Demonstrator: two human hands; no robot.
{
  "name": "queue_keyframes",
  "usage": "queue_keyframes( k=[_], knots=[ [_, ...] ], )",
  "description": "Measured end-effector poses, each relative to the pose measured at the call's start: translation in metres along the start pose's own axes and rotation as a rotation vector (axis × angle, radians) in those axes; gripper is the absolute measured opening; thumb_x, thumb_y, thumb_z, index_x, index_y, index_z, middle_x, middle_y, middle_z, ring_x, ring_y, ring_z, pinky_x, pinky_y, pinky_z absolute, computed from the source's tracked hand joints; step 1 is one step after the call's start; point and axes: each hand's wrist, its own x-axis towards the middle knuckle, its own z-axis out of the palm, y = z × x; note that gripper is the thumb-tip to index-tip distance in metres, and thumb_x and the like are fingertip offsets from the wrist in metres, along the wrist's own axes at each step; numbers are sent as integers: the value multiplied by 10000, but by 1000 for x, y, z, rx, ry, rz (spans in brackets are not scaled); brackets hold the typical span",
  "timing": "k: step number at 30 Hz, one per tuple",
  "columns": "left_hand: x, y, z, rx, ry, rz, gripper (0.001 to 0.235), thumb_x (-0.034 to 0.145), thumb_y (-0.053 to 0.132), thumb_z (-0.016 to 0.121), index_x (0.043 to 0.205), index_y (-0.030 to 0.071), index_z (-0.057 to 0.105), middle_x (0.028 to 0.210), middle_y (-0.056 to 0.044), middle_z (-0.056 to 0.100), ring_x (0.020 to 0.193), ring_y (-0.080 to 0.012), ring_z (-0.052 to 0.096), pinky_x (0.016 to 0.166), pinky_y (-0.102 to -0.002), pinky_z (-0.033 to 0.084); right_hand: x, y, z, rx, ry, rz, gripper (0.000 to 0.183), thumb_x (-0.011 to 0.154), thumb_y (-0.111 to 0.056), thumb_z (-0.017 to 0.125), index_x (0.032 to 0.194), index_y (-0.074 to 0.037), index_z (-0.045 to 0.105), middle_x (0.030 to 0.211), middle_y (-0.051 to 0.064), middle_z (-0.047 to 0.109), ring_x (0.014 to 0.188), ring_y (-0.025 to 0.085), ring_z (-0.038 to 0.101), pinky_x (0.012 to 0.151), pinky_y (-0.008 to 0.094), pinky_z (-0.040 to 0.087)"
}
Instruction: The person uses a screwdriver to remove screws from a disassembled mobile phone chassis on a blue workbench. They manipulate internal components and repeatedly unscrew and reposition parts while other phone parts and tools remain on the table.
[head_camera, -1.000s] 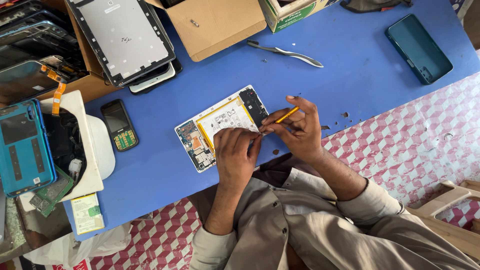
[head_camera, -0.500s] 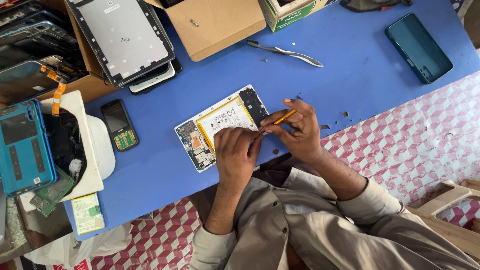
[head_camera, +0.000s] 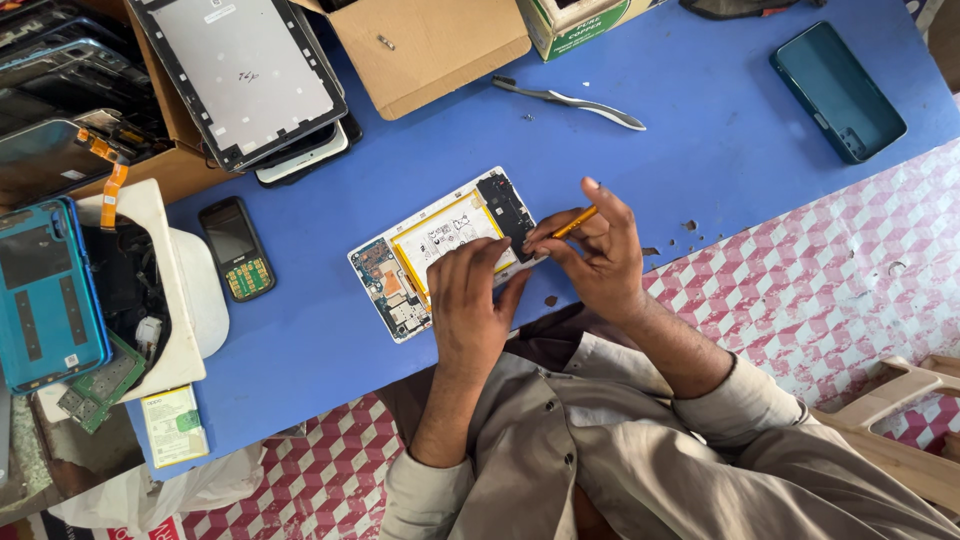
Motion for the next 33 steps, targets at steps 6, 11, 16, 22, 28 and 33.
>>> queue_keyframes(
  k=[6, 11, 16, 22, 28, 33],
  knots=[
    [-2, -1, 0, -137, 98, -43, 242, 1016, 47, 658, 1257, 58, 646, 1212, -97, 675, 1146, -291, 656, 998, -401, 511, -1, 2, 3, -45, 45, 41, 770, 1026, 123, 651, 1592, -114, 186, 1083, 215, 698, 996, 264, 760, 908, 382, 666],
    [-8, 0, -3, -154, 160, -27, 180, 1015, 26, 614, 1189, 29, 660, 1134, -112, 691, 1050, -276, 659, 930, -398, 511, -3, 2, 6, -197, 61, -4, 727, 986, 69, 728, 1545, -95, 294, 1024, 176, 735, 987, 249, 772, 886, 352, 664],
    [-10, 0, -3, -84, 206, 22, 160, 1019, 45, 605, 1166, 49, 668, 1107, -74, 711, 1058, -233, 676, 1008, -403, 449, -3, 3, 7, -218, 53, -36, 691, 974, 42, 747, 1527, -76, 350, 1044, 166, 743, 1007, 237, 777, 896, 341, 672],
    [-10, -3, 0, 18, 217, -28, 160, 1008, 40, 594, 1146, 84, 663, 1078, -22, 717, 1037, -164, 680, 1099, -423, 350, 0, 2, 8, -291, 26, -108, 683, 955, 26, 761, 1514, -77, 381, 1037, 158, 752, 997, 239, 782, 875, 330, 676],
    [-9, -4, 0, 26, 169, -66, 154, 991, 55, 622, 1137, 96, 648, 1071, -15, 719, 1056, -161, 677, 1104, -430, 335, 3, 2, 9, -334, 6, -157, 680, 948, 34, 769, 1508, -74, 399, 1017, 154, 751, 981, 243, 787, 852, 326, 681],
    [-9, -4, 0, 22, 155, -76, 158, 986, 48, 630, 1135, 95, 651, 1072, -17, 723, 1063, -156, 679, 1115, -425, 338, 3, 0, 9, -335, 4, -152, 672, 952, 32, 770, 1507, -83, 408, 1009, 151, 750, 972, 243, 789, 839, 329, 679]
  ],
)
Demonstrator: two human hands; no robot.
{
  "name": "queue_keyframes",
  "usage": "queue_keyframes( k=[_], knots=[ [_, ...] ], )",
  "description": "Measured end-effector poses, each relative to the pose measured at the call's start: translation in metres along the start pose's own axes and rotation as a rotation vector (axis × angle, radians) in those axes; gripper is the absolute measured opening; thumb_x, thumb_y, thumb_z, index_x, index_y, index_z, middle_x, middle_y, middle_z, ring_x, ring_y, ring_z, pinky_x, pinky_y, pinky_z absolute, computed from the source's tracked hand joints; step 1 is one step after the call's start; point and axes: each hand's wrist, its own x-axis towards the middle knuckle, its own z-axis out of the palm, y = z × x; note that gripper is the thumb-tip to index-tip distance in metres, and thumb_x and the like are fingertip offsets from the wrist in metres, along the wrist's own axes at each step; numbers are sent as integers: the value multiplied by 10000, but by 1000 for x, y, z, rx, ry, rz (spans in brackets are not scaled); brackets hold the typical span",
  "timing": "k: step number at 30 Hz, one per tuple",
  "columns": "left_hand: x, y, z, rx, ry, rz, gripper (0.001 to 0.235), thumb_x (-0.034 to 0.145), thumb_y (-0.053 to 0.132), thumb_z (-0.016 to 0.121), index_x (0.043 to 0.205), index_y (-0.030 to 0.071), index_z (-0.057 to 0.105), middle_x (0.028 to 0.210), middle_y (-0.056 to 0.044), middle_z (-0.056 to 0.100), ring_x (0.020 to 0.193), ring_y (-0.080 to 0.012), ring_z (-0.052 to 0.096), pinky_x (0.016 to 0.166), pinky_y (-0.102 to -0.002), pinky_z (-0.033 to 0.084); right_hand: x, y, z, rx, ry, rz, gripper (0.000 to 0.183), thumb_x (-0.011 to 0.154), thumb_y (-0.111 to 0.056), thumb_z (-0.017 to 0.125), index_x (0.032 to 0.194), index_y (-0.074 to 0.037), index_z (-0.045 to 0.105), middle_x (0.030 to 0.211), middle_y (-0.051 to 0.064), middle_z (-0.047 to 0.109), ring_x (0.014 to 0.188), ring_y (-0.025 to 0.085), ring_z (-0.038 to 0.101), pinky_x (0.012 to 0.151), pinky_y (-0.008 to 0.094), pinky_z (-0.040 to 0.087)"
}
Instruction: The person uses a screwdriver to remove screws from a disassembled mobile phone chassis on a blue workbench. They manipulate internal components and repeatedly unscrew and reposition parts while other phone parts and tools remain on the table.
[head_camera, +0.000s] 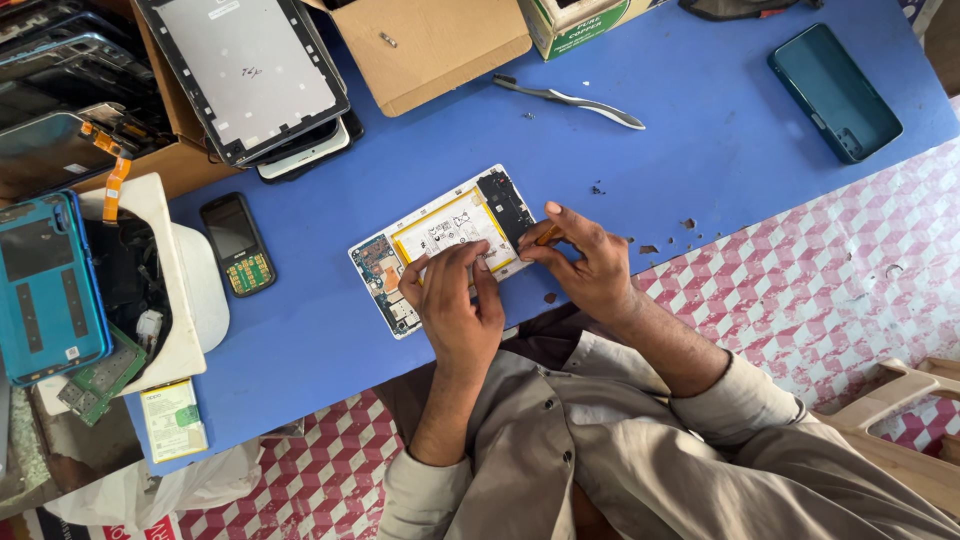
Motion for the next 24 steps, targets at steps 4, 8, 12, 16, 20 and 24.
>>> queue_keyframes(
  k=[4, 8, 12, 16, 20, 24],
  knots=[
    [0, -1, 1, 7, -3, -7, 153, 987, 54, 632, 1131, 96, 660, 1068, -23, 726, 1060, -157, 678, 1115, -422, 343, 0, 0, -1, -47, -14, -30, 679, 952, 12, 775, 1508, -91, 399, 1007, 141, 754, 967, 237, 790, 831, 329, 669],
    [0, -2, 1, 10, -10, -9, 152, 986, 62, 635, 1131, 95, 667, 1062, -25, 725, 1058, -159, 677, 1112, -426, 346, -1, 1, 0, -48, -23, -33, 689, 947, 7, 779, 1511, -98, 397, 1004, 135, 757, 962, 239, 791, 828, 328, 670],
    [0, -2, 1, 4, -17, -9, 142, 994, 71, 627, 1129, 96, 664, 1071, -19, 731, 1066, -154, 679, 1115, -431, 344, -1, 3, 0, -54, -38, -31, 702, 941, -5, 787, 1514, -93, 391, 983, 118, 760, 936, 232, 794, 816, 326, 664],
    [0, -1, 1, 17, -16, -8, 151, 988, 70, 628, 1132, 94, 666, 1072, -23, 728, 1070, -157, 674, 1110, -432, 345, 2, 1, 1, -30, -51, -33, 688, 951, 2, 773, 1514, -92, 388, 1010, 125, 752, 968, 233, 787, 835, 337, 669],
    [1, 0, 0, 27, -23, -7, 162, 979, 59, 631, 1132, 92, 670, 1077, -23, 726, 1075, -163, 672, 1106, -427, 351, 8, -8, -5, 0, -133, 16, 630, 981, 60, 691, 1508, -80, 375, 1087, 144, 743, 1055, 256, 768, 900, 368, 646],
    [2, 1, -1, 25, -13, -6, 164, 972, 47, 633, 1125, 91, 672, 1077, -23, 721, 1074, -166, 671, 1101, -421, 356, 17, -15, -15, -48, -269, -2, 601, 990, 86, 645, 1504, -54, 364, 1130, 128, 745, 1064, 296, 742, 911, 385, 610]
  ],
)
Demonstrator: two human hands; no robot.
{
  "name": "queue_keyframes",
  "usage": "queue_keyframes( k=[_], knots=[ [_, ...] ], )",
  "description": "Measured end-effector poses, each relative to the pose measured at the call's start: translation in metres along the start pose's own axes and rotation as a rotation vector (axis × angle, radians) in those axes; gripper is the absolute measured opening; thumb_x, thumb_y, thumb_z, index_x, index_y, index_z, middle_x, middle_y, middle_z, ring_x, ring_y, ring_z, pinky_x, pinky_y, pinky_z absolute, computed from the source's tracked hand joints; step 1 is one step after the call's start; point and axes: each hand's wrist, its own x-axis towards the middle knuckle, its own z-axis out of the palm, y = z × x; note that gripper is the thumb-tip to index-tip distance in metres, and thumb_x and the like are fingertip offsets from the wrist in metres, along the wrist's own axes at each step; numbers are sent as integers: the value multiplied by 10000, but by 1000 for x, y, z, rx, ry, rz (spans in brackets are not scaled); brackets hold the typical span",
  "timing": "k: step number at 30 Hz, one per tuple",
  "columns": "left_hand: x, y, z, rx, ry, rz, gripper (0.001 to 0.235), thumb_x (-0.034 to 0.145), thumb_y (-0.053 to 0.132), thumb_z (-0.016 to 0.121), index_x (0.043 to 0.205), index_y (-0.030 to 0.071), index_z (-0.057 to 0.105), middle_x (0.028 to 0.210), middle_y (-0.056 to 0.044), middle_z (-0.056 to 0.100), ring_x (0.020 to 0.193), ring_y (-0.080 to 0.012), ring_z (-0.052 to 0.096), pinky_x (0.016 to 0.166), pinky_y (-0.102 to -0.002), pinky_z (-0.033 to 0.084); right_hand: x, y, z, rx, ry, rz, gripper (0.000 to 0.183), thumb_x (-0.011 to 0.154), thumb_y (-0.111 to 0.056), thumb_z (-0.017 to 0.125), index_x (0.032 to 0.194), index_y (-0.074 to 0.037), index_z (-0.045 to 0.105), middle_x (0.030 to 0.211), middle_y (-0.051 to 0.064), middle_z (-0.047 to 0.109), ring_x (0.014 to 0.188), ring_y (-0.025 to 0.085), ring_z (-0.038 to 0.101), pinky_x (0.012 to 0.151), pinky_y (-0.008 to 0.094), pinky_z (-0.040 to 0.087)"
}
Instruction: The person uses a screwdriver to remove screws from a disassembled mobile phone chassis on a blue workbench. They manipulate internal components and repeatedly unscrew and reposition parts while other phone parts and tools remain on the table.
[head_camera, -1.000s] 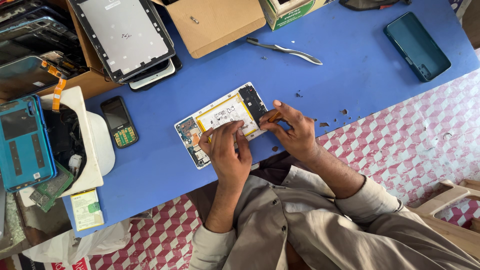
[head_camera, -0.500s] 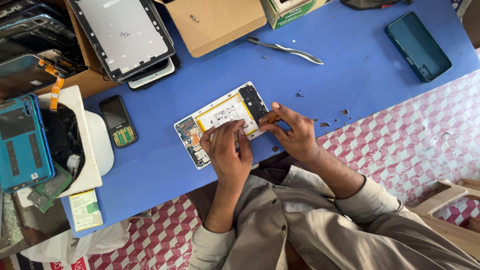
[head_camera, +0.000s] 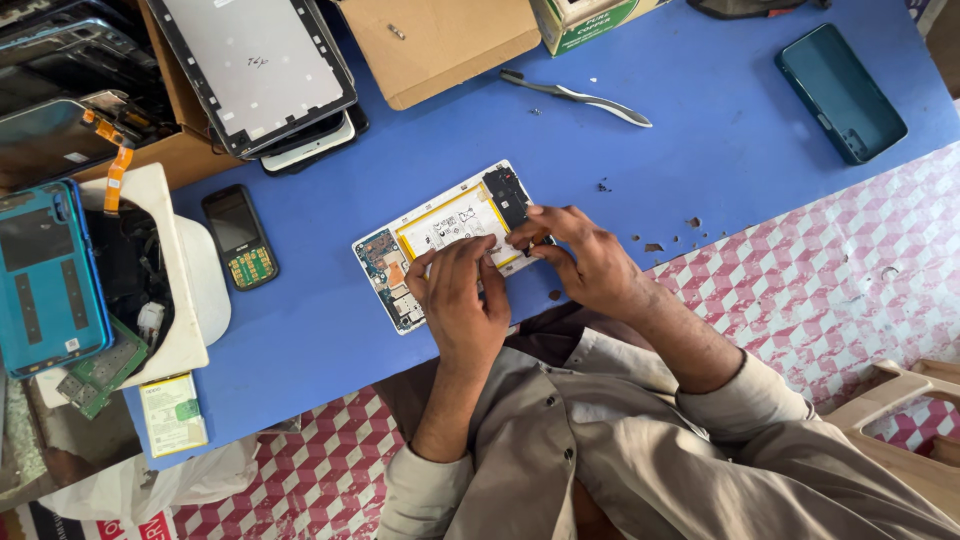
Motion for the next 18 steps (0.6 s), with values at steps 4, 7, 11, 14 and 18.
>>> queue_keyframes(
  k=[4, 7, 11, 14, 18],
  knots=[
    [0, 1, -1, -14, -10, 0, 167, 964, 41, 635, 1119, 91, 669, 1083, -15, 728, 1075, -161, 673, 1095, -425, 355, 6, -2, 1, -126, 50, -95, 574, 952, -5, 746, 1425, -101, 437, 979, 56, 737, 883, 259, 710, 859, 417, 541],
    [0, 1, -2, -15, -1, 7, 177, 961, 42, 639, 1129, 89, 671, 1084, -18, 723, 1074, -162, 672, 1095, -424, 357, 9, -4, 5, -172, 90, -115, 596, 927, -70, 791, 1408, -97, 440, 925, 50, 715, 812, 257, 678, 824, 426, 518],
    [-1, 0, -3, -12, -4, 11, 182, 967, 43, 639, 1141, 86, 670, 1092, -17, 717, 1078, -162, 670, 1098, -421, 360, 11, -5, -4, -143, -16, -125, 583, 977, -58, 735, 1457, -106, 406, 1038, 79, 737, 915, 295, 703, 860, 418, 537],
    [-1, 1, -2, -10, -6, 8, 181, 967, 46, 635, 1141, 86, 670, 1100, -13, 721, 1082, -159, 671, 1097, -424, 358, 17, -7, -7, -157, -61, -136, 570, 994, -51, 732, 1463, -118, 416, 967, 78, 704, 856, 292, 684, 831, 422, 536],
    [-1, 1, -2, -9, -14, 4, 178, 970, 55, 628, 1140, 87, 669, 1109, -7, 724, 1088, -156, 666, 1095, -428, 354, 23, -16, -8, -262, -38, -139, 592, 931, -126, 788, 1420, -115, 454, 790, 60, 624, 720, 281, 644, 780, 449, 541]
  ],
)
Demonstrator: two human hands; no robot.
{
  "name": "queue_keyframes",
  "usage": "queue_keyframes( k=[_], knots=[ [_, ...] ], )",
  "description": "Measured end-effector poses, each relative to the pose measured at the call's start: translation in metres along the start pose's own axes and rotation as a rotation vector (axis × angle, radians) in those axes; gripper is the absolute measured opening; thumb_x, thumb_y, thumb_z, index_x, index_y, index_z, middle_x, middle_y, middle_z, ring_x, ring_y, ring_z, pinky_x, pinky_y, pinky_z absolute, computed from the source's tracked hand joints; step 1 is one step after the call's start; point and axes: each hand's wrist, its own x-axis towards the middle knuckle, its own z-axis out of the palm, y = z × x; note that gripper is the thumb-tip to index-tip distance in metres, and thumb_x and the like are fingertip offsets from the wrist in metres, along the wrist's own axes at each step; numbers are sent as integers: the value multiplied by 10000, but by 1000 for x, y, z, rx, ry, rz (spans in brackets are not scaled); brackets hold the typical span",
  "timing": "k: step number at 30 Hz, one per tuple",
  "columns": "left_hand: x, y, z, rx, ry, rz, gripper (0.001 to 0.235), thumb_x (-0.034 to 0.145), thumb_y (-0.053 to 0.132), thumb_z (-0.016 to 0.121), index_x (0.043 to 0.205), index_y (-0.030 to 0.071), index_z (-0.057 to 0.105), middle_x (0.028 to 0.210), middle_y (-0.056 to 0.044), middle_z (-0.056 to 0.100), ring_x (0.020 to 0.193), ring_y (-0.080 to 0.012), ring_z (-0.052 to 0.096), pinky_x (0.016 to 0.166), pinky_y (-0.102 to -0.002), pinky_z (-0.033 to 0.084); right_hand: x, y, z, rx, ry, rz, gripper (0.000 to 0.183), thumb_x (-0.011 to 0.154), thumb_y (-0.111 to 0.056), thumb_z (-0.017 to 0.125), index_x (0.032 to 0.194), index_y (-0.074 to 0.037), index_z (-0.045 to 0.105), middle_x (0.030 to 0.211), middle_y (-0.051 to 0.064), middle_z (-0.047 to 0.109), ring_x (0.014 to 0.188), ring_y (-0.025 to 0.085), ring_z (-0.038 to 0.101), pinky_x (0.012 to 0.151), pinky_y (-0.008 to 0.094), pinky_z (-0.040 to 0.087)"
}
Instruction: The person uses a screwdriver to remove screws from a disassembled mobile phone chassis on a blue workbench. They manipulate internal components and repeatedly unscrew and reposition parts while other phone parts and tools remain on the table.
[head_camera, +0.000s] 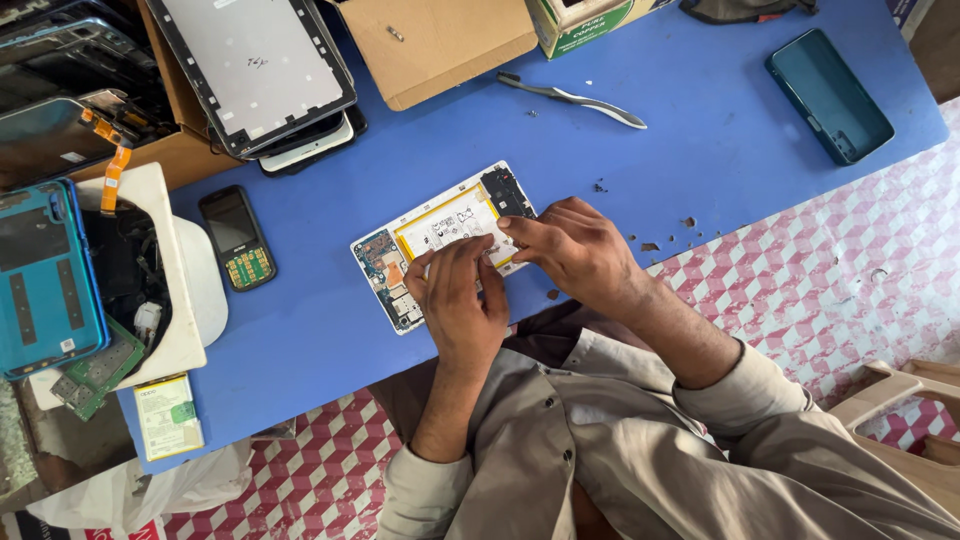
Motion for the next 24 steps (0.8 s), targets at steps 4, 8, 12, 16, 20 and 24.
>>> queue_keyframes(
  k=[4, 8, 12, 16, 20, 24],
  knots=[
    [-1, -2, 1, 16, 3, 6, 172, 976, 62, 627, 1142, 83, 666, 1123, -14, 718, 1108, -159, 661, 1098, -426, 355, 2, 0, -3, 36, -50, -26, 564, 955, -111, 745, 1437, -98, 452, 880, 67, 650, 800, 284, 662, 823, 444, 540],
    [-2, -2, 2, 12, 0, -2, 183, 969, 66, 632, 1146, 88, 674, 1111, -14, 716, 1099, -156, 661, 1098, -428, 356, 0, -1, 1, 78, -21, 36, 534, 942, -104, 771, 1396, -107, 490, 878, 57, 676, 790, 265, 671, 797, 432, 545],
    [-1, -2, 2, 11, 5, 0, 183, 965, 63, 635, 1143, 89, 667, 1107, -10, 721, 1100, -156, 664, 1098, -424, 353, -7, 0, 5, 46, 49, 93, 585, 883, -176, 827, 1354, -85, 492, 861, 45, 678, 786, 262, 680, 774, 438, 533],
    [-1, 0, 2, 0, 11, 7, 159, 972, 60, 635, 1126, 89, 662, 1098, -10, 723, 1079, -164, 667, 1091, -422, 361, -13, 9, 5, 167, 4, -18, 505, 961, -57, 718, 1391, -76, 454, 1097, 116, 726, 951, 315, 699, 852, 423, 556],
    [0, 1, 2, -5, 34, 6, 144, 980, 59, 638, 1118, 93, 664, 1075, -23, 718, 1048, -182, 671, 1072, -412, 372, -16, 9, 10, 97, 32, 15, 513, 934, -102, 791, 1364, -94, 511, 929, 64, 694, 861, 278, 684, 810, 446, 555],
    [1, 4, 4, 9, 43, -13, 130, 981, 63, 645, 1101, 108, 666, 1056, -26, 727, 1015, -198, 671, 1047, -401, 379, -15, 13, 8, 115, 37, -29, 559, 901, -163, 795, 1360, -65, 492, 980, 120, 682, 884, 315, 669, 809, 462, 540]
  ],
)
